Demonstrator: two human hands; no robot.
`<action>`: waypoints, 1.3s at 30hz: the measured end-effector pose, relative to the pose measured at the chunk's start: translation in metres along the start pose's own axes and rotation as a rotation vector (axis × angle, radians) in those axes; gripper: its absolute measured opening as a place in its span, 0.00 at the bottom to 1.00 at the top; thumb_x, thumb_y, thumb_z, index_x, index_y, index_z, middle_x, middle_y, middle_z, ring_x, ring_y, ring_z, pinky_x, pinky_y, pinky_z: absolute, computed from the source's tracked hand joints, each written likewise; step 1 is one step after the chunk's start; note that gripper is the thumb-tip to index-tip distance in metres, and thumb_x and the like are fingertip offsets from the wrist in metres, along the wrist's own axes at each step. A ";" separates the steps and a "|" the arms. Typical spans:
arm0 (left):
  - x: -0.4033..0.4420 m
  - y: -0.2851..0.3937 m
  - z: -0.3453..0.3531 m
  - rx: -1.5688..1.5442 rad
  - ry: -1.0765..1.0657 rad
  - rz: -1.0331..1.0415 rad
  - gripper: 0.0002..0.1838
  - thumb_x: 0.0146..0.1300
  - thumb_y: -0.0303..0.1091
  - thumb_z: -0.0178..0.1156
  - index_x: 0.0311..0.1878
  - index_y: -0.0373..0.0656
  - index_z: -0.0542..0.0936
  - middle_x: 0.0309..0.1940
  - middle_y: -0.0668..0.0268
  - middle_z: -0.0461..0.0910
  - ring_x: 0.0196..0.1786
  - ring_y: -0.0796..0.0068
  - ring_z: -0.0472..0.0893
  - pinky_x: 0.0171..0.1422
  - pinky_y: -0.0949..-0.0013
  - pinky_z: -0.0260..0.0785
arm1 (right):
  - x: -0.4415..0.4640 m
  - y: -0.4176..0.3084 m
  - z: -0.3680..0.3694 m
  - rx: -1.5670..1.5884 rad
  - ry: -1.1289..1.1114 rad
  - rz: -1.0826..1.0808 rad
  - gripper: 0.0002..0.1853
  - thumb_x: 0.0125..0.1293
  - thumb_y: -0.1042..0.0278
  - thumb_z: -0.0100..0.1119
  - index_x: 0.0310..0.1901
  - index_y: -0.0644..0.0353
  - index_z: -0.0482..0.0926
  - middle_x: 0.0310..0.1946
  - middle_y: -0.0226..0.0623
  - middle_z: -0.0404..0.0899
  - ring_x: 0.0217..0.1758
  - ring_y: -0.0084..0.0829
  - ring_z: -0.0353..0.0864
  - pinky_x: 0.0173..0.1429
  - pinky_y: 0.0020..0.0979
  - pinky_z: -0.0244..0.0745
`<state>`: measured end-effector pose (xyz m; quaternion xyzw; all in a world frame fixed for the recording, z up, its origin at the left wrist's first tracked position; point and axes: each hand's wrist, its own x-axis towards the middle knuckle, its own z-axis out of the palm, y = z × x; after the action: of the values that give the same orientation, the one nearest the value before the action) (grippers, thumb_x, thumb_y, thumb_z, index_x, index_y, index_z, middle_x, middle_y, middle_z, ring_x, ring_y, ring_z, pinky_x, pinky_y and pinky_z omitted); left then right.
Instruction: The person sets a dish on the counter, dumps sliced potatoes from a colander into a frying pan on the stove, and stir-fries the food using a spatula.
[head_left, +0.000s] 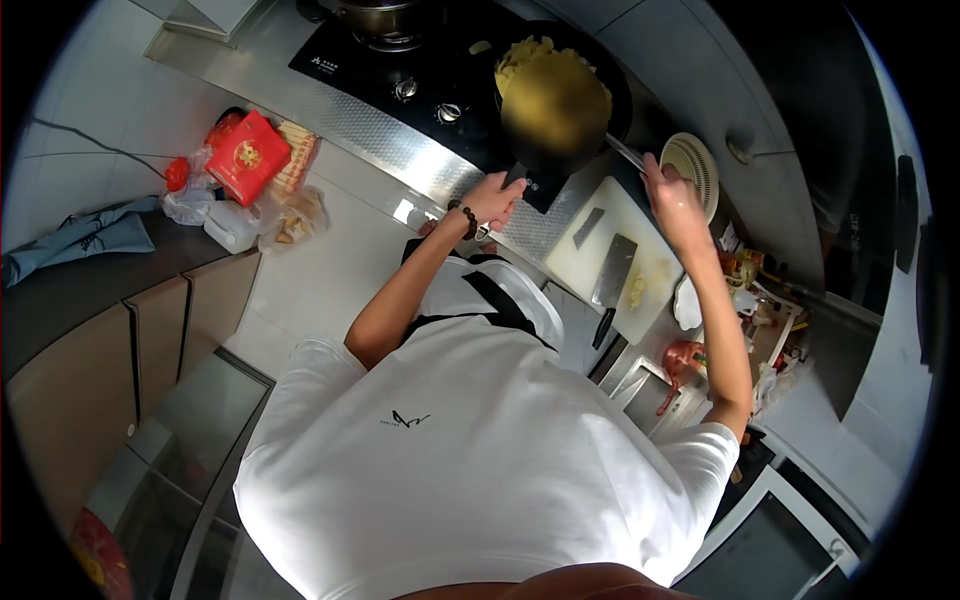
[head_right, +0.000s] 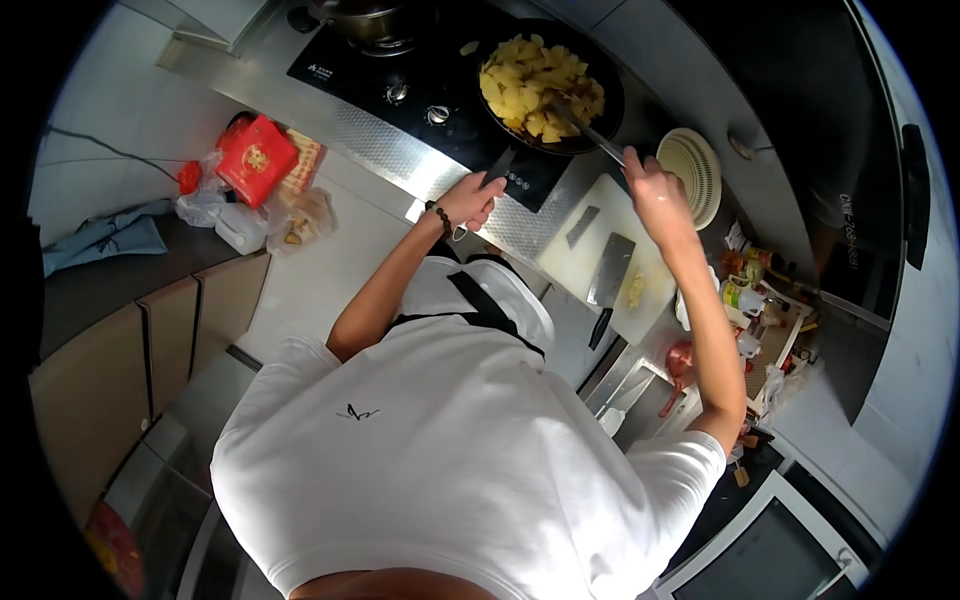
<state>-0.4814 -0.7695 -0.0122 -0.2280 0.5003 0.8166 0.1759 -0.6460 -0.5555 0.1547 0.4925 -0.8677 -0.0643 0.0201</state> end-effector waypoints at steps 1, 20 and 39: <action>0.002 -0.001 -0.001 0.029 -0.001 0.029 0.18 0.70 0.45 0.51 0.35 0.38 0.69 0.18 0.69 0.65 0.12 0.80 0.64 0.13 0.73 0.56 | 0.004 -0.003 0.012 -0.014 0.022 0.026 0.14 0.67 0.67 0.52 0.52 0.61 0.72 0.31 0.50 0.76 0.29 0.52 0.80 0.32 0.48 0.75; 0.002 -0.003 -0.004 -0.068 -0.037 -0.016 0.18 0.69 0.47 0.52 0.38 0.38 0.70 0.20 0.70 0.66 0.15 0.82 0.63 0.16 0.74 0.56 | 0.097 0.079 -0.027 -0.052 0.019 0.431 0.20 0.67 0.55 0.52 0.42 0.68 0.78 0.37 0.57 0.80 0.44 0.57 0.78 0.47 0.48 0.74; -0.001 -0.001 -0.001 0.011 -0.016 -0.017 0.18 0.70 0.48 0.50 0.40 0.40 0.69 0.20 0.69 0.65 0.14 0.82 0.62 0.15 0.75 0.54 | 0.182 0.161 -0.008 -0.446 -0.357 -0.836 0.16 0.63 0.67 0.54 0.21 0.68 0.78 0.11 0.40 0.73 0.10 0.33 0.71 0.15 0.34 0.65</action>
<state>-0.4798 -0.7700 -0.0122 -0.2246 0.5013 0.8141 0.1882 -0.8762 -0.6304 0.1784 0.7629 -0.5513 -0.3338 -0.0511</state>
